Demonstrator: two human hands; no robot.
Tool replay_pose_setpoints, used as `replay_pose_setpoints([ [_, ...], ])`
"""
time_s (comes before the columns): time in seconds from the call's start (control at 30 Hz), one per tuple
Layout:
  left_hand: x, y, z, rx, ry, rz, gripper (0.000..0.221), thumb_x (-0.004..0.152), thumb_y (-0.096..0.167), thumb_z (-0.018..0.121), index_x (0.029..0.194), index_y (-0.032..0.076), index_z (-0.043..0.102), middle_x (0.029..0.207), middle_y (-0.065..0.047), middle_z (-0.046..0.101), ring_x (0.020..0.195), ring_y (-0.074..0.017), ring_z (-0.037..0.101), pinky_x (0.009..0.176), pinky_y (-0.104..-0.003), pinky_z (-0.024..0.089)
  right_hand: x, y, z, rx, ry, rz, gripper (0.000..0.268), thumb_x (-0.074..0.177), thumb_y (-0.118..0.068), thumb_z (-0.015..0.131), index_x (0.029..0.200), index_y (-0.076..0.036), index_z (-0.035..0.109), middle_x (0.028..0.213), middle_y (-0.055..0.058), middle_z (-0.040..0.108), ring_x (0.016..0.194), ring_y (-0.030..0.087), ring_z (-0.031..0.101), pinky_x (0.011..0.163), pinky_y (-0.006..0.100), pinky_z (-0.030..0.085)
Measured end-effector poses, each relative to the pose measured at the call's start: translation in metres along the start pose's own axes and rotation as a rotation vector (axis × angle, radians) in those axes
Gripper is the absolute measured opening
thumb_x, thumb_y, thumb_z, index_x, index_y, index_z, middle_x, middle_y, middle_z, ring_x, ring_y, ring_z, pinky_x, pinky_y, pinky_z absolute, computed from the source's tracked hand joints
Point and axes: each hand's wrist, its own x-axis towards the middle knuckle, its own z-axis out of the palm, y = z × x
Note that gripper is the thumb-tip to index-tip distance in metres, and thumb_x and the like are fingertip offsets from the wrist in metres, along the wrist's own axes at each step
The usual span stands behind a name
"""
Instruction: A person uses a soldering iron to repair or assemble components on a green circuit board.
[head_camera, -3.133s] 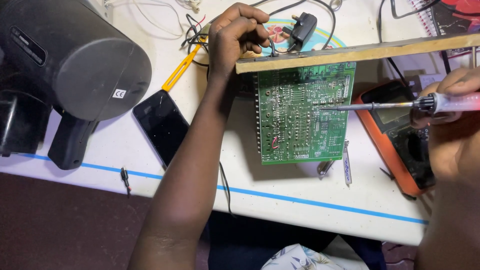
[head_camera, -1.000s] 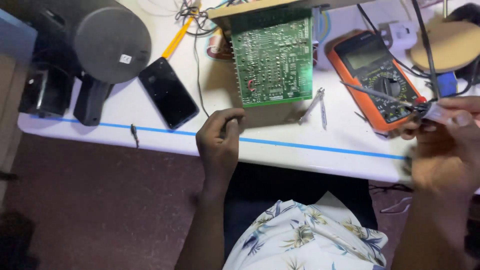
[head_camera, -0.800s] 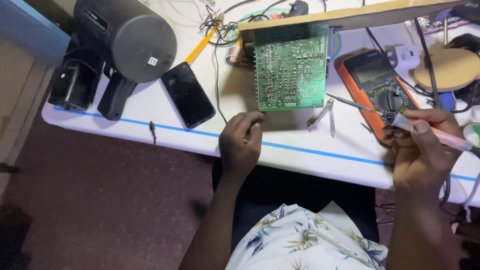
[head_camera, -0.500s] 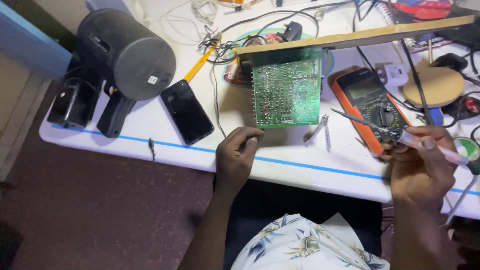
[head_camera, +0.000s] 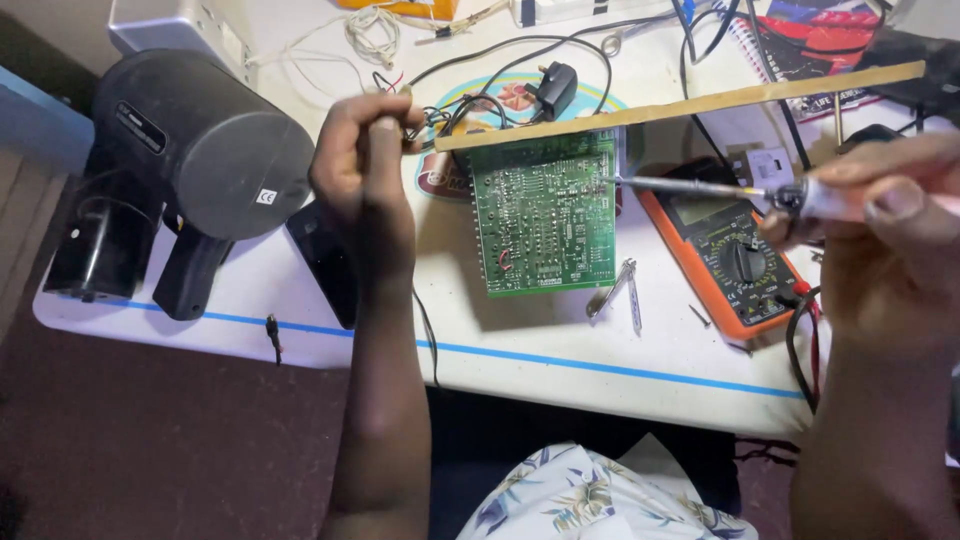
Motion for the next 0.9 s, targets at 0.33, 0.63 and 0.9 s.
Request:
replay_pose_setpoints([
  [0.33,0.065,-0.112,0.044,-0.532,-0.306,-0.509,0.019,0.064,-0.003,0.041,0.077,-0.007,0.055,0.063,-0.016,0.054,0.055,-0.0257,0.059,0.042,-0.023,0.047,0.042,0.025,0.018,0.151,-0.132,0.023,0.012,0.070,-0.014,0.047,0.075,-0.006,0.054,0.070,0.003,0.055,0.061,0.013,0.057,0.048,0.017,0.049],
  [0.63,0.061,-0.114,0.040,-0.384,-0.426,-0.340,0.015,0.066,-0.001,0.045,0.074,-0.002,0.058,0.061,-0.012,0.058,0.051,-0.0144,0.054,0.046,-0.017,0.042,0.038,0.032,0.038,0.126,-0.201,0.016,0.016,0.073,-0.019,0.044,0.078,-0.005,0.050,0.065,0.004,0.051,0.052,0.015,0.053,0.051,0.019,0.045],
  [0.9,0.061,-0.120,0.040,-0.392,-0.468,-0.321,0.015,0.067,0.002,0.045,0.074,0.000,0.059,0.060,-0.010,0.058,0.052,-0.0131,0.054,0.046,-0.018,0.042,0.024,0.084,-0.015,-0.032,-0.203,-0.024,0.016,0.091,-0.032,0.040,0.089,-0.018,0.046,0.089,-0.007,0.048,0.062,0.008,0.050,0.057,0.018,0.052],
])
